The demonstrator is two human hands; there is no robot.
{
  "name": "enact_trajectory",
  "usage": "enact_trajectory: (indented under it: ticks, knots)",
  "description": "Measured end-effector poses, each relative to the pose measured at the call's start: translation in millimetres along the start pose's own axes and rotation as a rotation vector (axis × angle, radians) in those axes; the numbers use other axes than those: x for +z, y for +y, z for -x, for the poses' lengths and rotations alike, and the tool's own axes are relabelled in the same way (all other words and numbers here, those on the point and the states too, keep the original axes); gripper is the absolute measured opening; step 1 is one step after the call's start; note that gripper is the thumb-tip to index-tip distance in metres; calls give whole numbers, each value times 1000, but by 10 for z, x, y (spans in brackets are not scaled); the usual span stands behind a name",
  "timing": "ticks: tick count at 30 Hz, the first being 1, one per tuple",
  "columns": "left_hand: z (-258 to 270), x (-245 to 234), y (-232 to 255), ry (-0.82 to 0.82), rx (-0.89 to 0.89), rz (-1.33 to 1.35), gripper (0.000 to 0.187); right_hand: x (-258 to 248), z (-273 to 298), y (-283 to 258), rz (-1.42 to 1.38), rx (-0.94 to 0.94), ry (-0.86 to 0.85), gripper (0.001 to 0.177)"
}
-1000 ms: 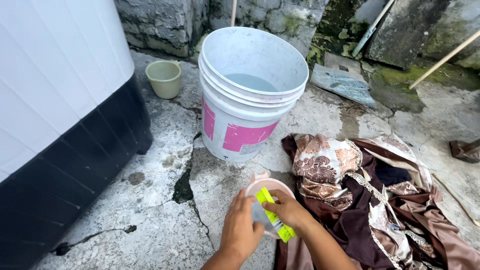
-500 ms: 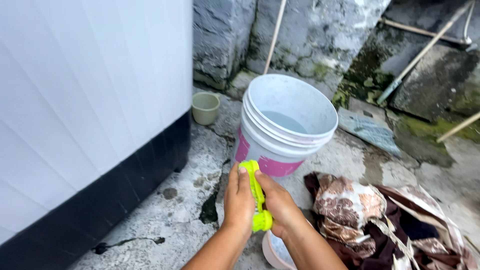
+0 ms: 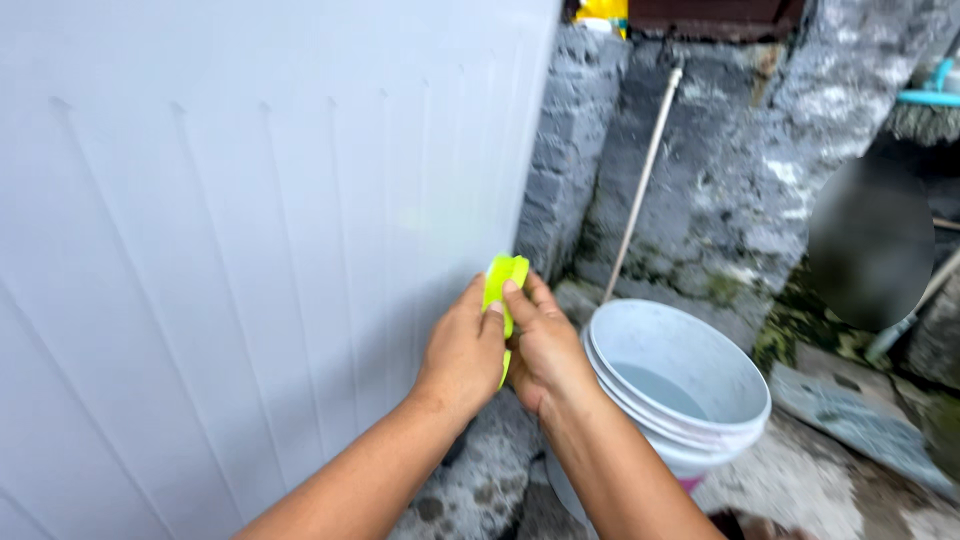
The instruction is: The person cleans the exterior and interior of a washing machine using a brush and soapy water.
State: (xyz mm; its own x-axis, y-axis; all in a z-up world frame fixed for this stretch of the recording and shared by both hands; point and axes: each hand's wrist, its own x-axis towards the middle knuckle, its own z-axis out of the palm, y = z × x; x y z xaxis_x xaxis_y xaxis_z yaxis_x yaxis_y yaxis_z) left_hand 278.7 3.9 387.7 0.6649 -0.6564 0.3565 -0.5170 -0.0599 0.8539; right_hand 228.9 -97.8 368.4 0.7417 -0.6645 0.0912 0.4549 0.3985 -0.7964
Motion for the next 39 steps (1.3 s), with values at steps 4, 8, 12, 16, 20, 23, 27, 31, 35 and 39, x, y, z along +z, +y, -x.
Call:
enact_trajectory:
  ticks: [4, 8, 12, 16, 20, 23, 27, 31, 35, 39]
  knots:
    - [-137, -422, 317, 93, 459, -350, 51, 565, -211, -248, -169, -206, 18, 52]
    - [-115, -922, 676, 156, 731, -852, 60, 1072, -310, -417, -220, -404, -16, 64]
    - [-267, -1437, 968, 186, 836, -1449, 65, 1488, -386, -451, 71, -674, 16, 72]
    - [-326, -1871, 1180, 180, 807, -1888, 73, 1495, -147, -383, 727, -973, 205, 70]
    - [-395, -2008, 1224, 121, 919, -1909, 73, 1378, -218, -361, 708, -944, 249, 70]
    - [-430, -2035, 1211, 106, 956, -1867, 75, 1380, -447, -566, 606, -864, 302, 68]
    - [-427, -2066, 1182, 145, 984, -1920, 75, 1586, -451, -686, 718, -1098, 269, 66]
    - [-391, -2094, 1183, 175, 990, -2011, 74, 1558, -169, -361, 727, -1088, 179, 66]
    - [-399, -2061, 1189, 178, 980, -2011, 76, 1369, -375, -346, 651, -879, 293, 68]
    - [-438, -2028, 1185, 223, 993, -1982, 75, 1380, -609, -644, 540, -823, 281, 69]
